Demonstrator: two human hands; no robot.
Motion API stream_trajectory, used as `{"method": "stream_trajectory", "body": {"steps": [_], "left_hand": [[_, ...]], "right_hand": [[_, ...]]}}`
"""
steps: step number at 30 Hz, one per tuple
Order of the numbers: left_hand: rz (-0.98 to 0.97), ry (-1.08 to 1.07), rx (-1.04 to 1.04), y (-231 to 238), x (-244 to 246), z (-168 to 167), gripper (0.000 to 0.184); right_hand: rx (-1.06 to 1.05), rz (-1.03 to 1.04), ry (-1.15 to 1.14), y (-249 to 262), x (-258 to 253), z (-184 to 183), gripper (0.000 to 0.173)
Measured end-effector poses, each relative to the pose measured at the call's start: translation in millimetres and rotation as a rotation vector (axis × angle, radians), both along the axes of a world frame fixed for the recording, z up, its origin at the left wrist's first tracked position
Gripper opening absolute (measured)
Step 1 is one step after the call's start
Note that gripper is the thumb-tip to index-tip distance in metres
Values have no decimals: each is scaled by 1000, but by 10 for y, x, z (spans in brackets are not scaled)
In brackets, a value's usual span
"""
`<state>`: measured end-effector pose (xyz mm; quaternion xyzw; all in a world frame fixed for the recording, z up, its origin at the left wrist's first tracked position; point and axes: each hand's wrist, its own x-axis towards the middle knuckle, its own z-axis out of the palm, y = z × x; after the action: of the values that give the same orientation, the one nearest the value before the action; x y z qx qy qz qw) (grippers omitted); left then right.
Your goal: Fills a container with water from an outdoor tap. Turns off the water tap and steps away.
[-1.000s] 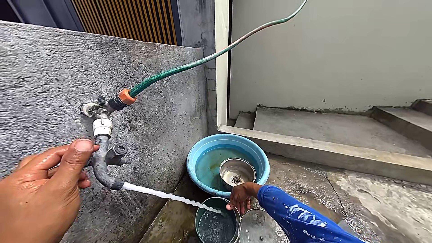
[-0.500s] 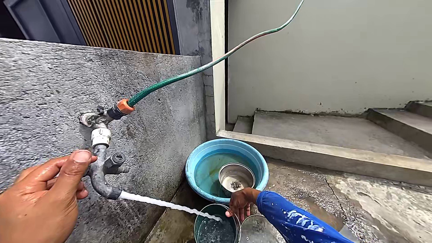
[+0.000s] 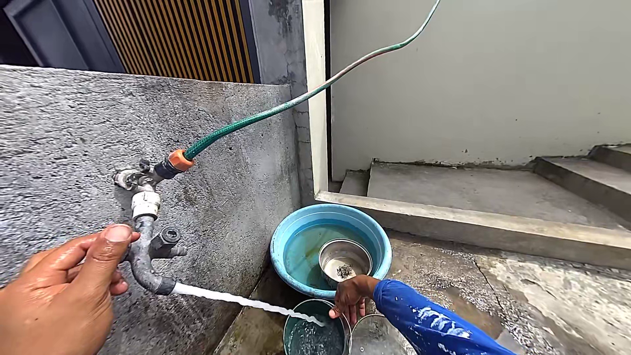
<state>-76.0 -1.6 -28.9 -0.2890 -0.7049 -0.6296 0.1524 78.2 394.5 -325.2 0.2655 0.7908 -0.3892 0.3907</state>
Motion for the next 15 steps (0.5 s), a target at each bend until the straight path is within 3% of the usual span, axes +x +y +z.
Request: {"method": "stream_trajectory", "body": {"steps": [15], "left_hand": [[25, 41, 2, -18, -172, -117, 29]], "right_hand": [[7, 13, 13, 16, 21, 16, 59]]}}
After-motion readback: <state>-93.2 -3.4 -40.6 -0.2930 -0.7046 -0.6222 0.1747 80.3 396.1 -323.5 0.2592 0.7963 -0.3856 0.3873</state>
